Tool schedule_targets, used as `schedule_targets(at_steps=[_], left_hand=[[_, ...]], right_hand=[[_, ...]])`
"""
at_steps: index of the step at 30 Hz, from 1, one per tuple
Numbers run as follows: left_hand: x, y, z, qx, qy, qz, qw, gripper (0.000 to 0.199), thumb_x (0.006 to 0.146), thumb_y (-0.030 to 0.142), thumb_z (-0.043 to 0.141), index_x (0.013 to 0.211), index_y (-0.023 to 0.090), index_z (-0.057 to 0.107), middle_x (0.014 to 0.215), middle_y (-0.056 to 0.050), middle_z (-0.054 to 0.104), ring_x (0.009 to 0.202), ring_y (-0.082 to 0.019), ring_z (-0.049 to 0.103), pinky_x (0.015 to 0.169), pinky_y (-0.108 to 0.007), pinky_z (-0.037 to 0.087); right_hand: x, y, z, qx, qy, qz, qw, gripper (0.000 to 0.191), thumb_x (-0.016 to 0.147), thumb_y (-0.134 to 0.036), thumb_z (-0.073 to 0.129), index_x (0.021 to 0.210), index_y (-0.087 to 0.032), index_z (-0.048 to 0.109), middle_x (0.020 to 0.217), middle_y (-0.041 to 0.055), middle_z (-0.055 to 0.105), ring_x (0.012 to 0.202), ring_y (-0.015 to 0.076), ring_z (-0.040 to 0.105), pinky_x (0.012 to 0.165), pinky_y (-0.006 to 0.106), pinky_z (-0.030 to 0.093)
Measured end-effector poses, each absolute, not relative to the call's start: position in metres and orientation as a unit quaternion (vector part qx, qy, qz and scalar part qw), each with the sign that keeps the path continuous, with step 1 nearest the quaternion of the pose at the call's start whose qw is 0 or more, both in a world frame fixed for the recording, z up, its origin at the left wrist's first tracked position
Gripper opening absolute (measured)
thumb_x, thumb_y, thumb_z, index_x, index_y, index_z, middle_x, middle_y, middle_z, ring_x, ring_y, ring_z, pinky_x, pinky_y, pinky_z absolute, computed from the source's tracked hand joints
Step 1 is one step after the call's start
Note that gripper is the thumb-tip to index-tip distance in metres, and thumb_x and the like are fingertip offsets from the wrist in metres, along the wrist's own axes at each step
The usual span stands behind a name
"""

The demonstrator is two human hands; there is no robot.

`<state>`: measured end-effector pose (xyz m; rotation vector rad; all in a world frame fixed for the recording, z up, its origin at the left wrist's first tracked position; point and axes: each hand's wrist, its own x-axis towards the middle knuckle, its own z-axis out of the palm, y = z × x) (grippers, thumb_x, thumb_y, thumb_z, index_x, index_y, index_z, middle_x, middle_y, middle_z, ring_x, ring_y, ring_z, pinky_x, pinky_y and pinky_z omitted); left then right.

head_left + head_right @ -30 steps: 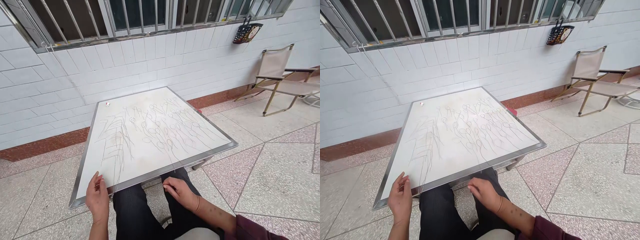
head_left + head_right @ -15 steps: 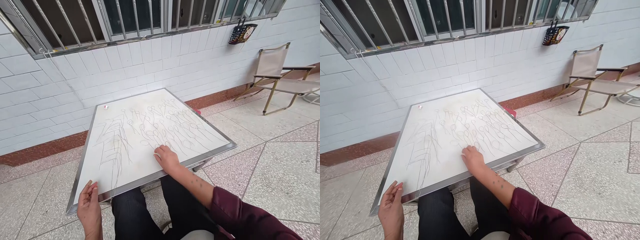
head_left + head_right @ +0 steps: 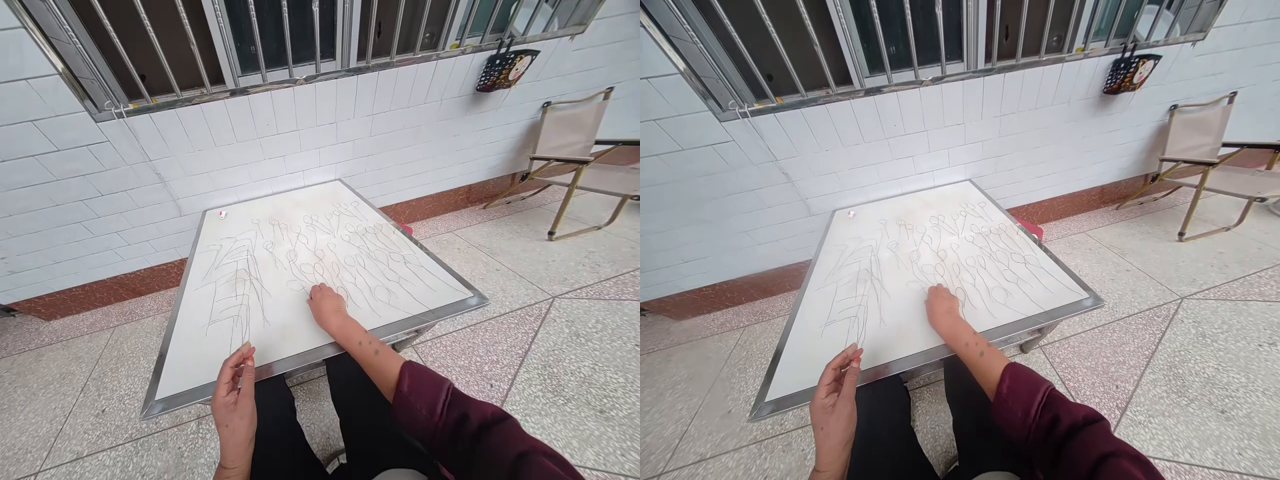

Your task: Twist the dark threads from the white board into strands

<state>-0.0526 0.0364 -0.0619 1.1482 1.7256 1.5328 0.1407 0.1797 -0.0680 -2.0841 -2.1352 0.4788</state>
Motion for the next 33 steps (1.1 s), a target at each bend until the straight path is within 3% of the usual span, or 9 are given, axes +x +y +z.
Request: schedule_targets(at_steps=[7,11,16,21,27,33], left_hand=[[-0.039,0.036,-0.070,0.437,0.615,0.563,0.338,0.039,0.080,0.047,0.069,0.109,0.021,0.069,0.109,-0.010,0.074,0.107,-0.026,0.066,0.098,-0.042,0.049],[-0.035,0.036,-0.070,0.433,0.609,0.564,0.351,0.040,0.079,0.047,0.070,0.111,0.021,0.069,0.106,-0.009,0.074,0.104,-0.025,0.066,0.094,-0.039,0.052],[-0.031,0.037,-0.074,0.417,0.589,0.566,0.399,0.045,0.079,0.045,0.070,0.116,0.021,0.064,0.108,-0.009,0.072,0.093,-0.021,0.068,0.085,-0.035,0.054],[-0.030,0.043,-0.073,0.356,0.563,0.602,0.439,0.053,0.075,0.046,0.074,0.119,0.019,0.062,0.107,-0.009,0.070,0.091,-0.020,0.067,0.082,-0.037,0.055],[-0.019,0.052,-0.056,0.320,0.532,0.606,0.497,0.055,0.072,0.036,0.079,0.121,0.019,0.063,0.113,-0.011,0.070,0.102,-0.022,0.066,0.092,-0.040,0.052],[-0.005,0.044,-0.039,0.304,0.507,0.633,0.499,0.046,0.070,0.037,0.079,0.111,0.019,0.069,0.095,-0.004,0.070,0.090,-0.018,0.068,0.092,-0.038,0.052]], right_hand=[[0.138,0.184,-0.068,-0.700,-0.695,0.159,0.041,0.022,0.098,-0.022,0.048,0.116,-0.013,0.056,0.114,0.0162,0.059,0.095,0.0229,0.064,0.069,0.030,0.048],[0.133,0.185,-0.071,-0.701,-0.694,0.160,0.040,0.021,0.090,-0.014,0.057,0.110,-0.012,0.059,0.109,0.0168,0.060,0.094,0.0248,0.065,0.068,0.029,0.048],[0.128,0.180,-0.070,-0.705,-0.688,0.165,0.058,0.015,0.091,-0.015,0.054,0.104,-0.012,0.061,0.104,0.0165,0.061,0.088,0.0247,0.065,0.065,0.030,0.046],[0.131,0.153,-0.062,-0.695,-0.691,0.170,0.108,0.016,0.095,-0.019,0.046,0.102,-0.015,0.060,0.102,0.0114,0.062,0.084,0.0201,0.064,0.065,0.028,0.042],[0.131,0.092,-0.041,-0.643,-0.724,0.179,0.174,0.012,0.090,-0.021,0.051,0.098,-0.020,0.061,0.096,0.0030,0.064,0.082,0.0157,0.063,0.064,0.024,0.039],[0.130,0.054,-0.035,-0.567,-0.754,0.164,0.286,0.007,0.083,-0.018,0.057,0.089,-0.019,0.060,0.085,0.0007,0.060,0.067,0.0127,0.057,0.057,0.023,0.037]])
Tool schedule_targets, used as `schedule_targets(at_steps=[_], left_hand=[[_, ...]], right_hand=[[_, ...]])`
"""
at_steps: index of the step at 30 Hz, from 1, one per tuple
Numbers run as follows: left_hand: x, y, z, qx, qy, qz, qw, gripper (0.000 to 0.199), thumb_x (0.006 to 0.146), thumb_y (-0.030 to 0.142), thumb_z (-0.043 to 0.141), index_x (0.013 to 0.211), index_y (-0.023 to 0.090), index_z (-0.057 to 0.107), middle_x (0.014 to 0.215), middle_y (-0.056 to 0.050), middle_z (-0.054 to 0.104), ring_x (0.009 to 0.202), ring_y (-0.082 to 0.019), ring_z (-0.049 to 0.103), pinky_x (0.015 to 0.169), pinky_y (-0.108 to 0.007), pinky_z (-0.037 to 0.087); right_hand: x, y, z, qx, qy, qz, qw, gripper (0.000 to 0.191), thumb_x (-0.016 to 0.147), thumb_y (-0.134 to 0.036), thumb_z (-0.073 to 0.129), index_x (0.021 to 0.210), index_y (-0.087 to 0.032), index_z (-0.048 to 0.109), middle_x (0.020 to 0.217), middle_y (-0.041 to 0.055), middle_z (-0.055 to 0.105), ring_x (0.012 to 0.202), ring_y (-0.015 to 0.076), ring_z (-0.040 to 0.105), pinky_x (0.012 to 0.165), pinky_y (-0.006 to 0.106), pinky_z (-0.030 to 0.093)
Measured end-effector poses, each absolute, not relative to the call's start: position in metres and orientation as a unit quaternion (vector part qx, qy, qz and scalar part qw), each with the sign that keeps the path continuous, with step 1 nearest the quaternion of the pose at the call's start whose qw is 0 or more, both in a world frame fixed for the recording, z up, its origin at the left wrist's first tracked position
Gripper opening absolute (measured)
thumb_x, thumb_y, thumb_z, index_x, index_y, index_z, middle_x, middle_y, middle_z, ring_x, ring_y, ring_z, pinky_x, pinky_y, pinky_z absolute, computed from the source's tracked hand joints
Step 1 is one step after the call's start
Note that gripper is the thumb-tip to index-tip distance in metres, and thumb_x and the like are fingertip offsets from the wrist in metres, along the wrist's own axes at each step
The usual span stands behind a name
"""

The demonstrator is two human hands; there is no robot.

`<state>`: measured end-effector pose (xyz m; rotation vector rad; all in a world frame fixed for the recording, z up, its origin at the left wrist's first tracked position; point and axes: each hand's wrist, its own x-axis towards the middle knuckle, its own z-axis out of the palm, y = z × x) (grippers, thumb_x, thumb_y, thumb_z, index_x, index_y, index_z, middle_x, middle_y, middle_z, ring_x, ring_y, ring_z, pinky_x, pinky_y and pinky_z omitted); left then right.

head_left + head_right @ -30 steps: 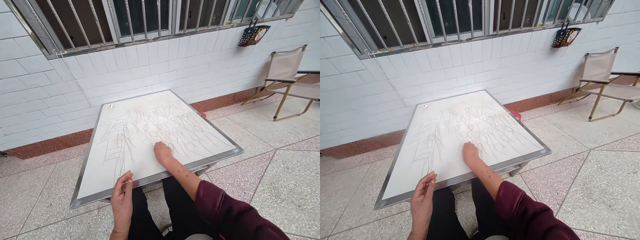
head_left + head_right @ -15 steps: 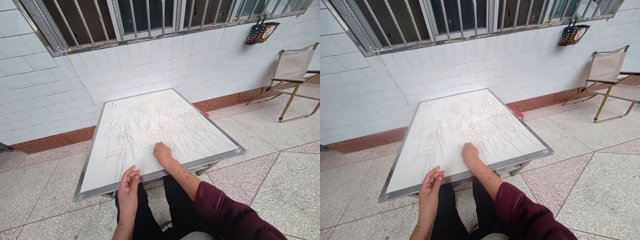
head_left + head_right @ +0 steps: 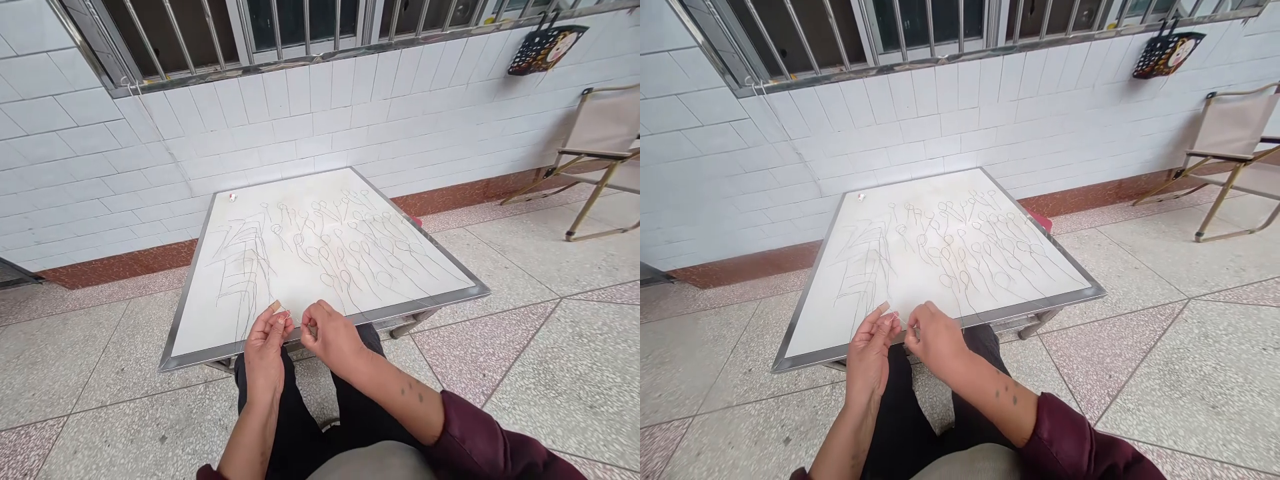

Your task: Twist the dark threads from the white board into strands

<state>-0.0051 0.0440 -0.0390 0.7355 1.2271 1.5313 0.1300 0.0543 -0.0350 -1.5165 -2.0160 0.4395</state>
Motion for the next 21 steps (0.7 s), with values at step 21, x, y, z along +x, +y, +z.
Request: schedule_targets(at_steps=[21], left_hand=[[0.000,0.013,-0.029,0.339,0.498,0.623,0.499,0.039,0.073,0.032,0.080,0.108,0.019,0.073,0.084,-0.002,0.071,0.077,-0.014,0.066,0.080,-0.031,0.055]], right_hand=[[0.151,0.025,-0.022,-0.442,-0.742,0.305,0.401,0.012,0.093,-0.025,0.051,0.100,-0.019,0.058,0.095,0.0045,0.058,0.077,0.0139,0.058,0.066,0.025,0.048]])
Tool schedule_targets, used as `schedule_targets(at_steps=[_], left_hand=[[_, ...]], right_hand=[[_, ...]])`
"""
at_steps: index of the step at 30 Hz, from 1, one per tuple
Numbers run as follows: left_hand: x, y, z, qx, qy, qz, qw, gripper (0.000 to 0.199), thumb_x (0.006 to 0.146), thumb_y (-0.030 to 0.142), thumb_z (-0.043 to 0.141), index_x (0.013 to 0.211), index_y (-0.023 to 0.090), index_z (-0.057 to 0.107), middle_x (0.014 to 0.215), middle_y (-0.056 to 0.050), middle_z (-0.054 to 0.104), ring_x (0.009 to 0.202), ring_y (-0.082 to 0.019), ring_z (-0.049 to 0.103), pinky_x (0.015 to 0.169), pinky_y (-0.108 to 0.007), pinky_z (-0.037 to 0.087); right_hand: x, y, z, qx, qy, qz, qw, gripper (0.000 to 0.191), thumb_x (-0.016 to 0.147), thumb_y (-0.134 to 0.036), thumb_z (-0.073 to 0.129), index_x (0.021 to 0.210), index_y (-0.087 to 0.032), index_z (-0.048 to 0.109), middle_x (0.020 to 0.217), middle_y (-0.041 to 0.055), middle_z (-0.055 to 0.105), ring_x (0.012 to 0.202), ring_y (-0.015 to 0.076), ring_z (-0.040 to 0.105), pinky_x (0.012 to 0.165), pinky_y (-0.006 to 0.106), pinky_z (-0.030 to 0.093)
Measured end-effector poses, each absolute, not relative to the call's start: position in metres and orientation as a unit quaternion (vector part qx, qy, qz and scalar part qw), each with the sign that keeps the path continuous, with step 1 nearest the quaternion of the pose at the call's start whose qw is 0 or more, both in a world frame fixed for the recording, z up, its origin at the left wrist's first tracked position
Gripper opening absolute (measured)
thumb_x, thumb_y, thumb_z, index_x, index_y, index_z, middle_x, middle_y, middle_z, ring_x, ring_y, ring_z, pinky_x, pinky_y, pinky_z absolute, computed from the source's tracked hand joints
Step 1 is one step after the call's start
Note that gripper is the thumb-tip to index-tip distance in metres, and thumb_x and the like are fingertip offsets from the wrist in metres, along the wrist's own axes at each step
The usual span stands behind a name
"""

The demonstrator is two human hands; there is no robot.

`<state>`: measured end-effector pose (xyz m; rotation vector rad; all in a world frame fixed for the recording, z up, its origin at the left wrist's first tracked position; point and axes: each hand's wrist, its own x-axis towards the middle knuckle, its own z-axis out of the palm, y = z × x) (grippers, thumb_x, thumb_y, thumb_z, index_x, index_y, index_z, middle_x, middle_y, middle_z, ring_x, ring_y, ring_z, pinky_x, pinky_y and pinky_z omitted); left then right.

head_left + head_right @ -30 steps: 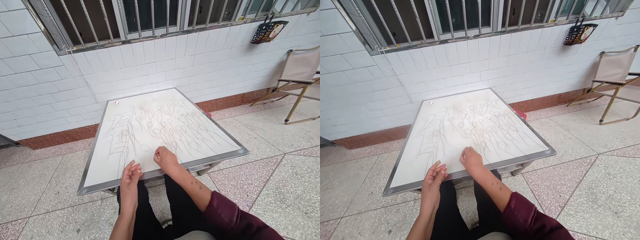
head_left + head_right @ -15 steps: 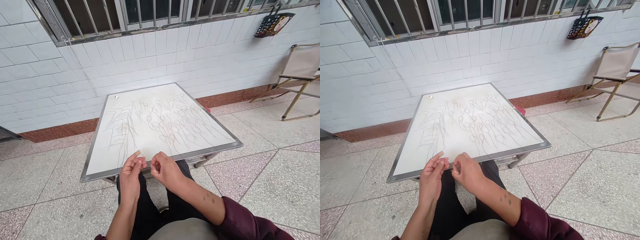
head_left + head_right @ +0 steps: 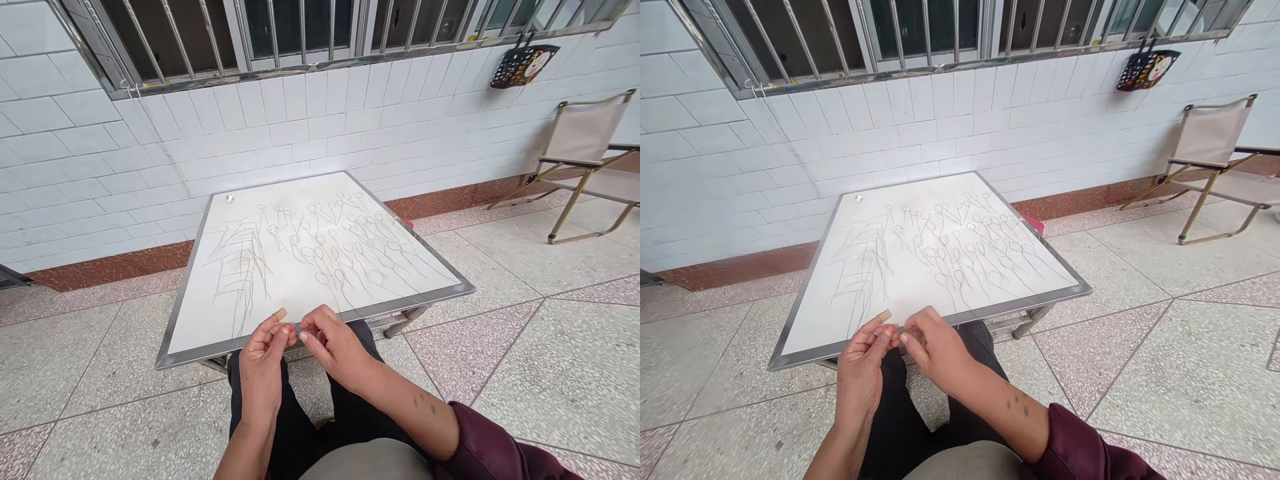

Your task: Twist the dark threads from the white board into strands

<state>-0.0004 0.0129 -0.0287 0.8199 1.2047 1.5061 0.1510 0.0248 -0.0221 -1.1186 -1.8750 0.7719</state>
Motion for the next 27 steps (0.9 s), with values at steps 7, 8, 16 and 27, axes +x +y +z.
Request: schedule_targets(at_steps=[7,8,16,27], left_hand=[[0.004,0.006,-0.017,0.420,0.530,0.532,0.510,0.045,0.078,0.038,0.075,0.119,0.020,0.069,0.082,-0.001,0.070,0.074,-0.014,0.064,0.080,-0.031,0.054],[0.005,0.006,-0.016,0.421,0.534,0.528,0.509,0.045,0.077,0.039,0.075,0.118,0.020,0.069,0.081,-0.001,0.069,0.074,-0.014,0.065,0.080,-0.031,0.054],[0.008,0.004,-0.016,0.430,0.513,0.529,0.521,0.043,0.075,0.035,0.078,0.115,0.021,0.071,0.078,0.000,0.070,0.073,-0.014,0.065,0.078,-0.030,0.055],[0.010,-0.002,-0.016,0.429,0.526,0.570,0.462,0.041,0.081,0.035,0.073,0.120,0.024,0.067,0.080,0.002,0.066,0.072,-0.013,0.064,0.077,-0.028,0.054]], right_hand=[[0.152,0.032,-0.022,-0.363,-0.700,0.374,0.488,0.010,0.094,-0.028,0.057,0.097,-0.023,0.065,0.090,0.0033,0.060,0.075,0.0145,0.062,0.069,0.029,0.053],[0.152,0.032,-0.024,-0.369,-0.698,0.368,0.491,0.010,0.094,-0.027,0.056,0.092,-0.022,0.065,0.087,0.0031,0.061,0.074,0.0145,0.061,0.069,0.029,0.052],[0.156,0.029,-0.029,-0.402,-0.665,0.410,0.478,0.021,0.093,-0.022,0.053,0.113,-0.023,0.057,0.093,0.0037,0.067,0.078,0.0156,0.064,0.072,0.031,0.053],[0.163,0.028,-0.033,-0.398,-0.700,0.338,0.488,0.020,0.095,-0.021,0.046,0.113,-0.020,0.056,0.088,0.0037,0.062,0.071,0.0143,0.061,0.066,0.028,0.051]])
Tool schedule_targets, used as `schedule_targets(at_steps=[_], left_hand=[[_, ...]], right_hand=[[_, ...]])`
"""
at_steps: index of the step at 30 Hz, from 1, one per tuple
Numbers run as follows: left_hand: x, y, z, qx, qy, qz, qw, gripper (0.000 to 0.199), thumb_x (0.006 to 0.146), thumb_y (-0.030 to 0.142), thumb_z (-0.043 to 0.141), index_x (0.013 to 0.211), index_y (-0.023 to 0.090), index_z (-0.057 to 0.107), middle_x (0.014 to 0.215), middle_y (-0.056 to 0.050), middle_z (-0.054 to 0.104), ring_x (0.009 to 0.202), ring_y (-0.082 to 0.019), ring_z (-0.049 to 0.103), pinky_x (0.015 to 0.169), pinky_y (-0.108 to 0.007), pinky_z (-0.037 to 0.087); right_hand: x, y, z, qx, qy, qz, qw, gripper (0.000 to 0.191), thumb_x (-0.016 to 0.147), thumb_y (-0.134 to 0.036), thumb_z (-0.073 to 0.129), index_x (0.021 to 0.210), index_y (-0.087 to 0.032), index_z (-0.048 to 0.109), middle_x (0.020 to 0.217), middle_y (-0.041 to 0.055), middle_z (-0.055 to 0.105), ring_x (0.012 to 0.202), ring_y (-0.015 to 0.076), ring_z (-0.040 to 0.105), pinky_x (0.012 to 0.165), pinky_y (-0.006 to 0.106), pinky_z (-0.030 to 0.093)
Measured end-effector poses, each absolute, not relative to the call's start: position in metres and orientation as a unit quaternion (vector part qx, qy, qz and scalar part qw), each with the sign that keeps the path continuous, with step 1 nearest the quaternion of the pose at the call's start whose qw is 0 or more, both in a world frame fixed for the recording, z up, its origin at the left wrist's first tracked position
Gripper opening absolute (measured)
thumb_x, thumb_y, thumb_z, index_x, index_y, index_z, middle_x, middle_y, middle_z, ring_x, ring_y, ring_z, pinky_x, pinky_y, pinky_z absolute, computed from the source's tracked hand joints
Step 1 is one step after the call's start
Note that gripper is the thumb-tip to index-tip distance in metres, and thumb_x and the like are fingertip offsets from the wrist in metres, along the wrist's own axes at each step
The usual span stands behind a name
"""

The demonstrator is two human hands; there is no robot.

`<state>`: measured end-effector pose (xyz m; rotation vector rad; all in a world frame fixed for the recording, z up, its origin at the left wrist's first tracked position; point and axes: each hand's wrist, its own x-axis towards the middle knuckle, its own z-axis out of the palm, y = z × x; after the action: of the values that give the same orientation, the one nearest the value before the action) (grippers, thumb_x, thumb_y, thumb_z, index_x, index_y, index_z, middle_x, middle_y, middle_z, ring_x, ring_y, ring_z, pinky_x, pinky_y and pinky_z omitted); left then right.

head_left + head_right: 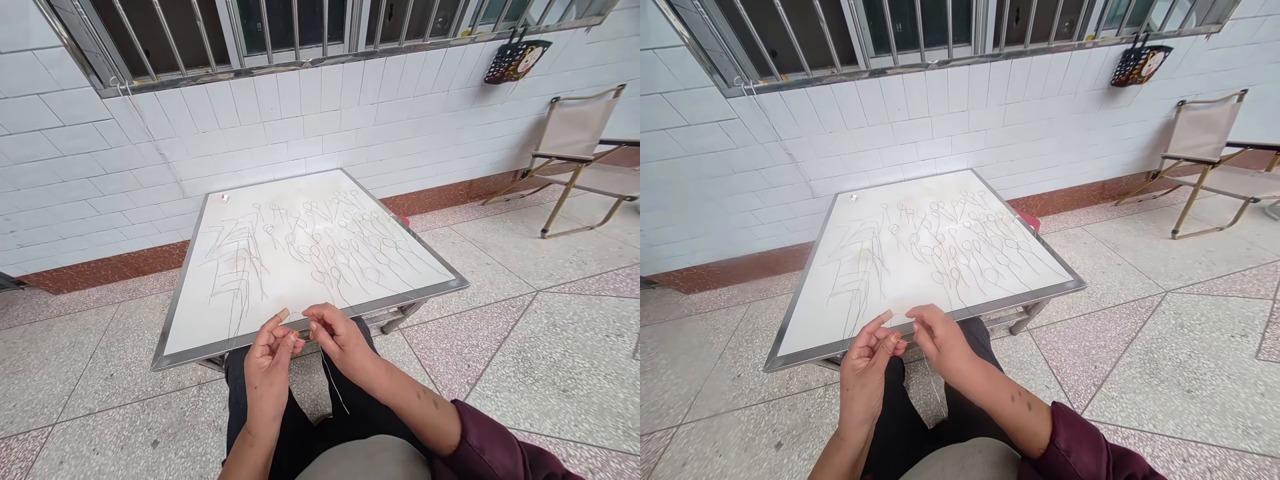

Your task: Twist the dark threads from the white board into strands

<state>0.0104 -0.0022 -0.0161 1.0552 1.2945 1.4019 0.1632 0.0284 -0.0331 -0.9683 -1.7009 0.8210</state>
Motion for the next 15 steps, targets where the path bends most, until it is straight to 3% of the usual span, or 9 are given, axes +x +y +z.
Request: schedule_targets(at_steps=[4,12,15], left_hand=[[0.010,-0.004,-0.015,0.444,0.515,0.582,0.446,0.035,0.083,0.034,0.071,0.117,0.025,0.067,0.081,0.002,0.063,0.077,-0.012,0.062,0.079,-0.026,0.053],[0.015,-0.004,-0.010,0.459,0.469,0.543,0.524,0.039,0.083,0.033,0.071,0.120,0.025,0.064,0.080,0.002,0.060,0.070,-0.012,0.060,0.075,-0.028,0.051],[0.017,-0.006,-0.007,0.459,0.461,0.533,0.540,0.038,0.084,0.032,0.071,0.121,0.026,0.063,0.081,0.003,0.061,0.067,-0.010,0.059,0.072,-0.026,0.049]], right_hand=[[0.169,0.027,-0.037,-0.399,-0.711,0.317,0.484,0.019,0.095,-0.021,0.045,0.110,-0.021,0.056,0.085,0.0033,0.061,0.072,0.0152,0.059,0.065,0.029,0.048],[0.175,0.021,-0.032,-0.412,-0.680,0.386,0.469,0.018,0.096,-0.027,0.049,0.110,-0.021,0.057,0.067,-0.0034,0.054,0.056,0.0120,0.051,0.055,0.024,0.043],[0.175,0.021,-0.033,-0.414,-0.681,0.373,0.475,0.020,0.095,-0.028,0.051,0.112,-0.022,0.061,0.071,-0.0014,0.060,0.058,0.0122,0.054,0.056,0.025,0.044]])
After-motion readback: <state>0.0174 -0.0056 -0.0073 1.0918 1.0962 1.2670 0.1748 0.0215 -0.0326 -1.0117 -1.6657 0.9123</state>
